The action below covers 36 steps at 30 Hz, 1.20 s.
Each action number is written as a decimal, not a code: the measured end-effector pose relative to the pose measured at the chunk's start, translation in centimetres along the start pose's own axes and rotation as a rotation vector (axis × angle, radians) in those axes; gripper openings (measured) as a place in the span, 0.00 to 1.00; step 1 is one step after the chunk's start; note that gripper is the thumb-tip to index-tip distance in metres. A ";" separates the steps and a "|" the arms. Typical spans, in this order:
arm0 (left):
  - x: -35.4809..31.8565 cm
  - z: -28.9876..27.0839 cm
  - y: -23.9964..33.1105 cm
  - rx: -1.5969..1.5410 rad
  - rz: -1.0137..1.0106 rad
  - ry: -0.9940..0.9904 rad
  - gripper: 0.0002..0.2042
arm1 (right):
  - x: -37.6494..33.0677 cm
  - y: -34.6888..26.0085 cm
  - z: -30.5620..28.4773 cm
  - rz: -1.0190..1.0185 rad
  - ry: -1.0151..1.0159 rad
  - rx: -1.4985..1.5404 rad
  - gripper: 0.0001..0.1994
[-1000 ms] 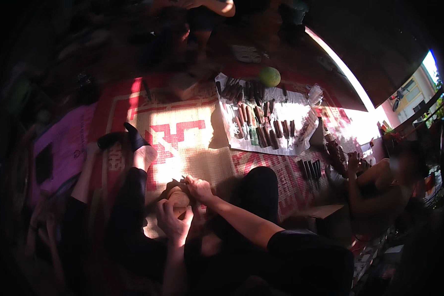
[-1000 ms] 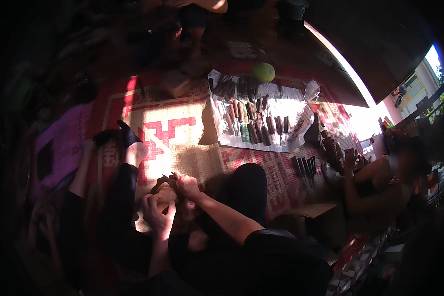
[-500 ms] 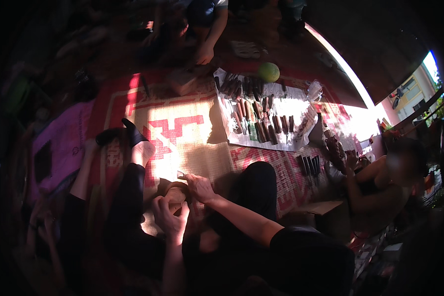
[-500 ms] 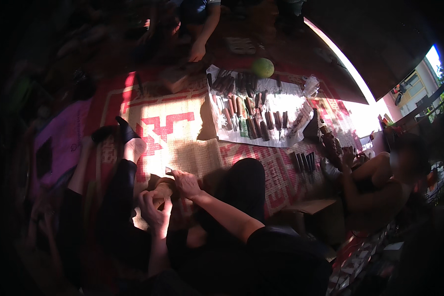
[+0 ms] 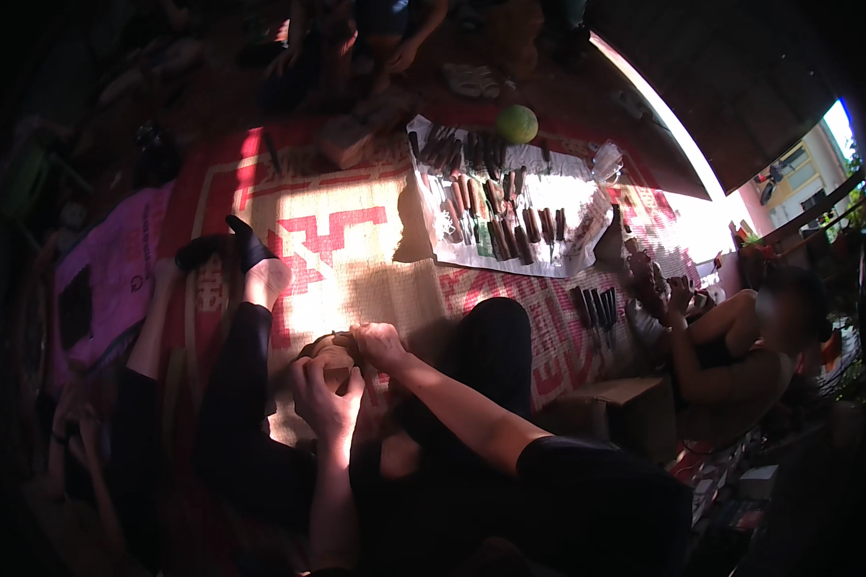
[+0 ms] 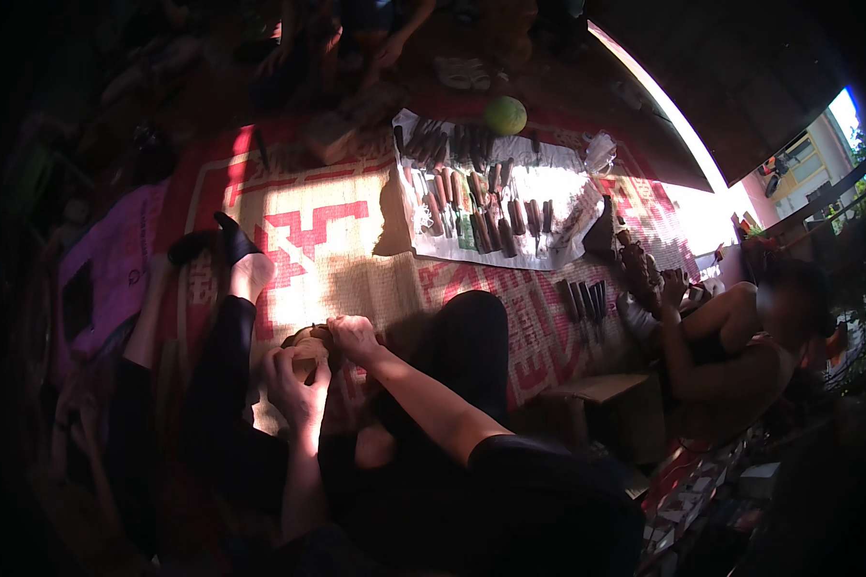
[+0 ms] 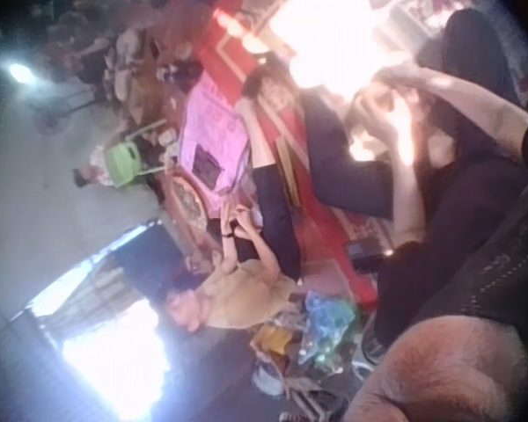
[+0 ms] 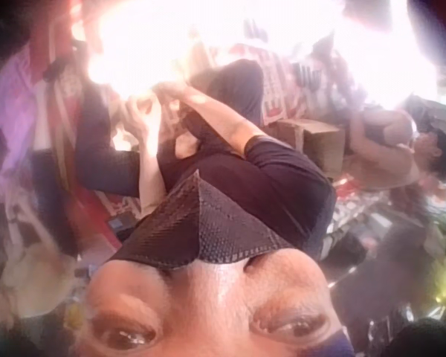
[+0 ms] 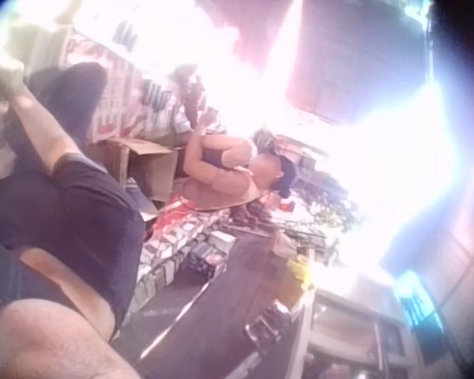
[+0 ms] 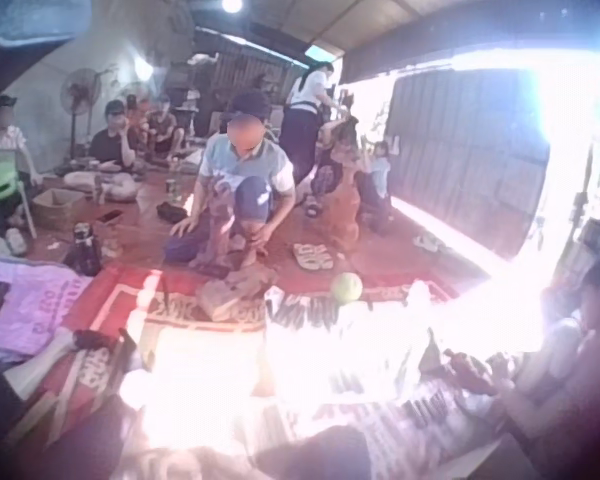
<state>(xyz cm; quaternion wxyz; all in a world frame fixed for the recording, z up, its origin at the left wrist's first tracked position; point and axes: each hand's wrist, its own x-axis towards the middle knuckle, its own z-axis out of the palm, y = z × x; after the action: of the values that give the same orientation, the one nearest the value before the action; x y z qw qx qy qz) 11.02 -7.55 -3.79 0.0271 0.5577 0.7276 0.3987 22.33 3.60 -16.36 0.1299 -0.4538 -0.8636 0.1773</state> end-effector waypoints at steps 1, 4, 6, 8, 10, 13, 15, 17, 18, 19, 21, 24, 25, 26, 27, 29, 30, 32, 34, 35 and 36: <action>-0.1 0.0 -0.1 -0.006 -0.009 -0.004 0.21 | -0.3 0.4 0.1 0.003 0.057 0.025 0.08; -0.3 -0.6 -0.6 0.003 -0.024 0.002 0.21 | -0.5 -2.4 -2.6 -0.096 0.219 0.197 0.08; -0.3 -0.3 -0.3 0.008 -0.020 -0.001 0.21 | -0.9 -2.7 -3.0 -0.201 0.229 0.228 0.08; -0.3 -0.2 -0.3 0.032 -0.015 0.001 0.21 | -0.9 -3.1 -3.0 -0.233 0.217 0.234 0.07; -0.3 -0.1 0.2 0.016 0.017 -0.003 0.21 | -0.4 -0.8 -0.9 -0.151 0.168 0.096 0.07; -0.5 -0.2 -0.4 0.008 0.031 0.001 0.22 | 0.1 0.8 0.1 -0.131 0.166 0.027 0.06; -0.5 -0.2 -0.8 0.005 0.018 0.006 0.22 | 0.0 0.0 -0.1 -0.045 0.134 0.065 0.06; -0.6 -0.2 -1.2 0.011 -0.006 0.013 0.22 | -0.3 -2.2 -1.6 -0.139 0.132 0.180 0.06; -0.7 -0.2 -1.1 0.014 0.001 0.014 0.22 | -0.6 -3.5 -3.1 -0.183 0.130 0.236 0.05; -0.6 -0.2 -0.8 0.016 0.011 0.014 0.22 | -0.7 -4.1 -4.1 -0.164 0.122 0.280 0.07; -0.2 -0.1 -0.1 0.016 0.045 0.000 0.21 | 0.0 -2.6 -2.6 -0.118 0.033 0.123 0.10; 0.0 -0.1 0.3 0.033 0.075 -0.022 0.21 | 1.1 0.3 -0.7 -0.013 -0.008 0.037 0.09; -0.2 -0.2 0.3 0.035 0.073 -0.029 0.21 | 1.4 0.9 -0.3 0.026 -0.003 0.032 0.09; -0.3 -0.3 0.1 0.042 0.066 -0.034 0.21 | 1.8 0.3 -0.9 -0.036 0.071 0.086 0.08; -0.4 -0.4 -0.1 0.033 0.031 -0.027 0.21 | 1.5 -1.1 -2.2 -0.096 0.134 0.144 0.07; -0.3 -0.7 -0.2 0.012 -0.039 -0.020 0.21 | 1.1 -2.6 -3.0 -0.146 0.166 0.205 0.07; -0.3 -0.5 -0.2 0.011 -0.021 -0.015 0.21 | 0.8 -2.9 -3.2 -0.158 0.146 0.189 0.07; 0.0 -0.3 -0.3 0.015 0.012 -0.006 0.21 | 0.4 -3.6 -3.4 -0.189 0.106 0.164 0.06; 0.4 -0.3 0.4 0.002 0.037 -0.015 0.21 | 0.9 -2.4 -2.5 -0.168 0.115 0.159 0.05; 0.7 -0.3 0.4 0.012 0.056 -0.013 0.21 | 1.2 -2.5 -2.5 -0.173 0.097 0.096 0.06; 0.6 -0.3 0.3 0.019 0.076 -0.017 0.20 | 1.5 -1.5 -1.1 -0.159 0.176 -0.010 0.06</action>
<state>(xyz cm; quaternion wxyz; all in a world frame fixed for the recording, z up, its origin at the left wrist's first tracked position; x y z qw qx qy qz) 10.89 -7.13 -3.17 0.0129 0.5885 0.7094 0.3875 20.75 4.28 -14.62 0.2168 -0.3982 -0.8830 0.1217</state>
